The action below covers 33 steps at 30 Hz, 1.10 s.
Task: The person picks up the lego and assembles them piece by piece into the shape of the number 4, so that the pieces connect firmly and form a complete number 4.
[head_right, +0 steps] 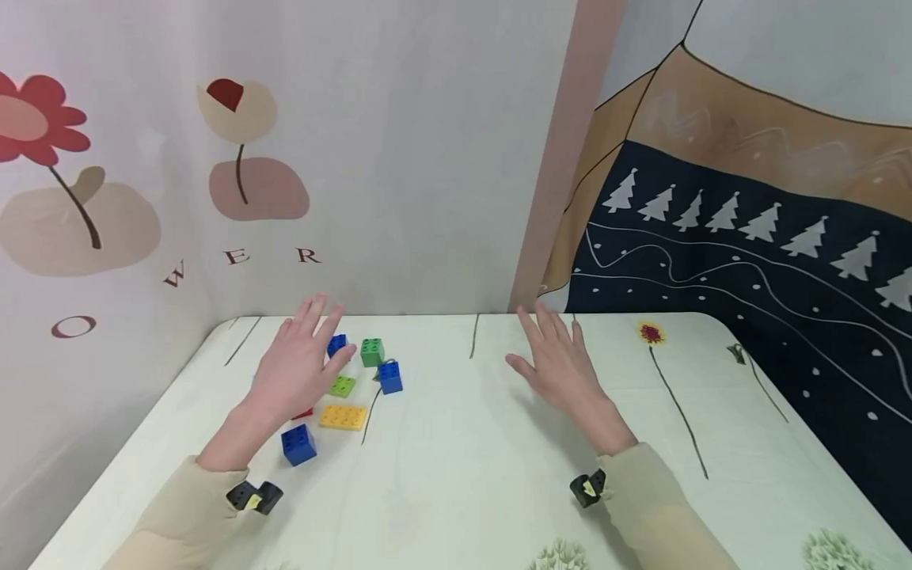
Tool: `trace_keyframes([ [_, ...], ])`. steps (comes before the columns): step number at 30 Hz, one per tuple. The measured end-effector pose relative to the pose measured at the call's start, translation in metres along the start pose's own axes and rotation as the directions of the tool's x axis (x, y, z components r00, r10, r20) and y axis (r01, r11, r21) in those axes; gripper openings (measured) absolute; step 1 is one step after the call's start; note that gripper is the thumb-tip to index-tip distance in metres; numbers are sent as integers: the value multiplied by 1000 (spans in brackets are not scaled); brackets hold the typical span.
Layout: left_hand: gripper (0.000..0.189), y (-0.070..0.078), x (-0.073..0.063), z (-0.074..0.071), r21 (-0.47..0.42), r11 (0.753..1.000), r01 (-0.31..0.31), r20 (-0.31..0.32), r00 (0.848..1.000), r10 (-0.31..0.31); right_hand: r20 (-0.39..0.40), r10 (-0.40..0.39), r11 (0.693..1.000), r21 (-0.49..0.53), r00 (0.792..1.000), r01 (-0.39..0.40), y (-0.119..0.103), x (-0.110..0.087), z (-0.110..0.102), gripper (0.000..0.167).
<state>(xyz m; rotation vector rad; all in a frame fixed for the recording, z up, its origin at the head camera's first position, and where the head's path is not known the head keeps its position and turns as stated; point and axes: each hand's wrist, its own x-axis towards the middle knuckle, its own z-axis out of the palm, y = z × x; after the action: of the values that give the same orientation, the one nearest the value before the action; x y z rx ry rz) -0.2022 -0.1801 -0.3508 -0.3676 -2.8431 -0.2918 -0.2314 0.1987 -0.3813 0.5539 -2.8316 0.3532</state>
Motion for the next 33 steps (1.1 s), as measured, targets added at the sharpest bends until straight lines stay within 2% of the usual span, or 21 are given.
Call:
trace_keyframes([
  [3, 71, -7, -5, -2, -79, 997, 13, -9, 1000, -13, 11, -7, 999, 49, 1000, 7, -2, 2, 5, 79],
  [6, 72, -14, -13, -3, -209, 977, 39, 3, 999, -39, 21, -24, 992, 122, 999, 21, -5, 4, 10, 78],
  [10, 73, -24, -27, -2, -391, 917, 80, 16, 997, -80, 25, -47, 957, 288, 999, 37, -9, 6, 18, 75],
  [15, 70, -36, -44, 1, -501, 861, 88, 0, 995, -102, 21, -76, 887, 458, 997, 58, -16, 10, 28, 72],
  [21, 69, -49, -64, 1, -609, 785, 111, 18, 992, -126, 50, -84, 825, 563, 995, 41, -30, 19, 39, 74],
  [27, 67, -57, -80, 1, -695, 707, 128, 49, 990, -131, 157, -118, 787, 618, 981, -4, -51, 29, 52, 76],
  [31, 68, -61, -91, 5, -747, 641, 173, 107, 984, -141, 244, -150, 759, 649, 958, -47, -66, 35, 62, 80],
  [33, 69, -61, -95, 7, -766, 608, 208, 149, 978, -148, 255, -166, 740, 671, 952, -51, -73, 39, 65, 81],
])
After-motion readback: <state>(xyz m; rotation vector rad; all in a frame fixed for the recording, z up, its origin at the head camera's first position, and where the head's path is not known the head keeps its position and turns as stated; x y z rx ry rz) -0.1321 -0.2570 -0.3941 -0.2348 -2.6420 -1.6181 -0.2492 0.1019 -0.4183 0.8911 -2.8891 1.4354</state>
